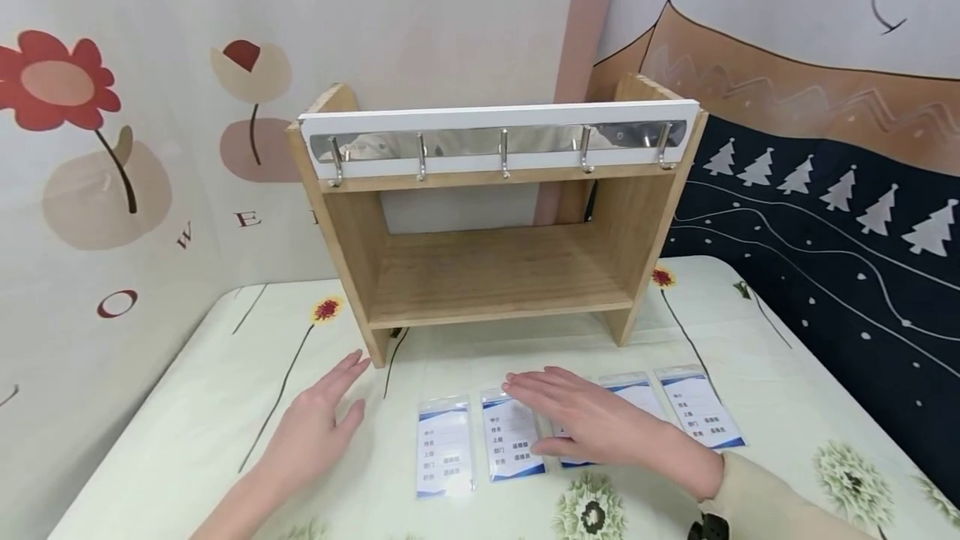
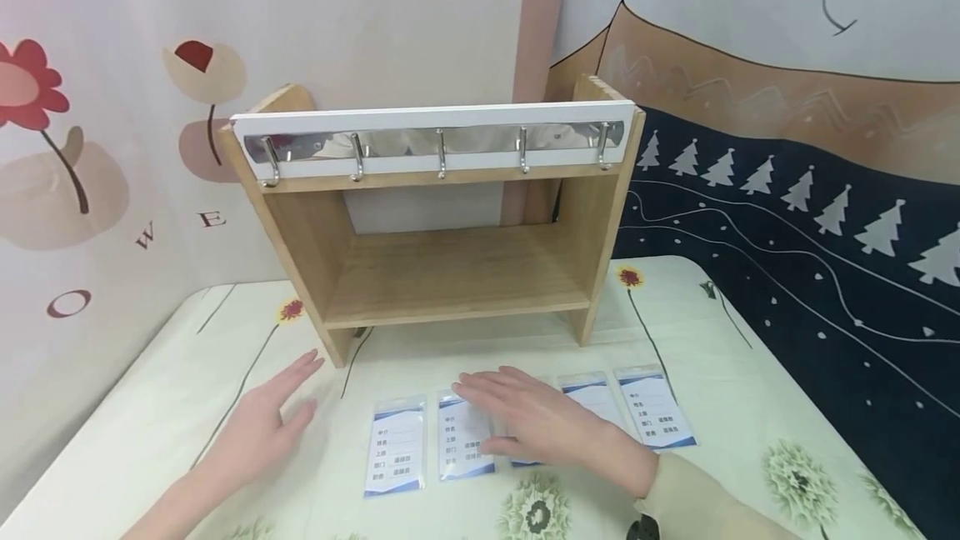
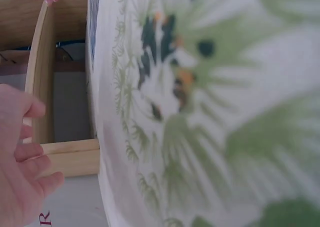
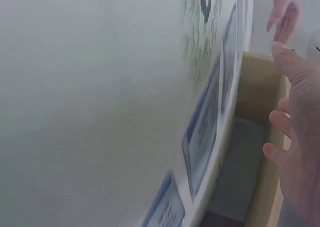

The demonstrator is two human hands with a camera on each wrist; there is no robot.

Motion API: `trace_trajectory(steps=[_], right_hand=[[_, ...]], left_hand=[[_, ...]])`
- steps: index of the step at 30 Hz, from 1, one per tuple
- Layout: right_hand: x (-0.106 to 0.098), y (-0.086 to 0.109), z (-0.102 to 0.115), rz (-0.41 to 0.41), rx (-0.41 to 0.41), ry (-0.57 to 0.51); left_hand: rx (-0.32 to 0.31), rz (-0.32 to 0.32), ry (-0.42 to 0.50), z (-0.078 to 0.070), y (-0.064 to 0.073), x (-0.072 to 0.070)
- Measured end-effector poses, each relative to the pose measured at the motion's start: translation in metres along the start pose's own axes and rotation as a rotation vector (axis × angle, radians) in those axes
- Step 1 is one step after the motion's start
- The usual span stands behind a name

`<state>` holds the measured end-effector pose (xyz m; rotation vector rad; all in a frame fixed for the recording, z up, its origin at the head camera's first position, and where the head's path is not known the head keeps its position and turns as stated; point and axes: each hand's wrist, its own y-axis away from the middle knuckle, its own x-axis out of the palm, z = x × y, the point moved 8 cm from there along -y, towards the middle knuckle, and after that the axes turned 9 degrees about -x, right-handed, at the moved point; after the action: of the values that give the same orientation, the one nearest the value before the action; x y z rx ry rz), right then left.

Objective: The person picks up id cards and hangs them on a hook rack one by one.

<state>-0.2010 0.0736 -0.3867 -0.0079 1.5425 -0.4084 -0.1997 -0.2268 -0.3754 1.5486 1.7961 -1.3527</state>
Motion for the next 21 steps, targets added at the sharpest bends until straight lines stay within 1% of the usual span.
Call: trace_trajectory(steps=[3, 5, 8, 11, 14, 16, 18, 21], right_hand=[[0.007, -0.01, 0.003, 0.003, -0.011, -0.018], [0.012, -0.016, 0.005, 0.015, -0.008, -0.031], [0.019, -0.027, 0.005, 0.043, 0.012, -0.062], [0.027, -0.038, 0.002, 0.074, 0.054, -0.127], [0.033, -0.048, -0.001, 0.091, 0.096, -0.183], [0.036, -0.054, -0.002, 0.095, 0.109, -0.2], [0.039, -0.06, -0.004, 0.101, 0.12, -0.205], [0.044, -0.068, -0.006, 0.118, 0.133, -0.207]], left_hand=[[-0.071, -0.017, 0.116, 0.008, -0.002, -0.003], [-0.145, 0.0, 0.174, 0.013, -0.003, -0.003], [-0.256, 0.063, 0.228, 0.022, -0.006, 0.001], [-0.333, 0.141, 0.249, 0.029, -0.007, 0.009], [-0.371, 0.204, 0.297, 0.035, -0.01, 0.018], [-0.381, 0.225, 0.327, 0.038, -0.013, 0.023], [-0.39, 0.236, 0.352, 0.041, -0.017, 0.028], [-0.408, 0.233, 0.389, 0.044, -0.022, 0.035]])
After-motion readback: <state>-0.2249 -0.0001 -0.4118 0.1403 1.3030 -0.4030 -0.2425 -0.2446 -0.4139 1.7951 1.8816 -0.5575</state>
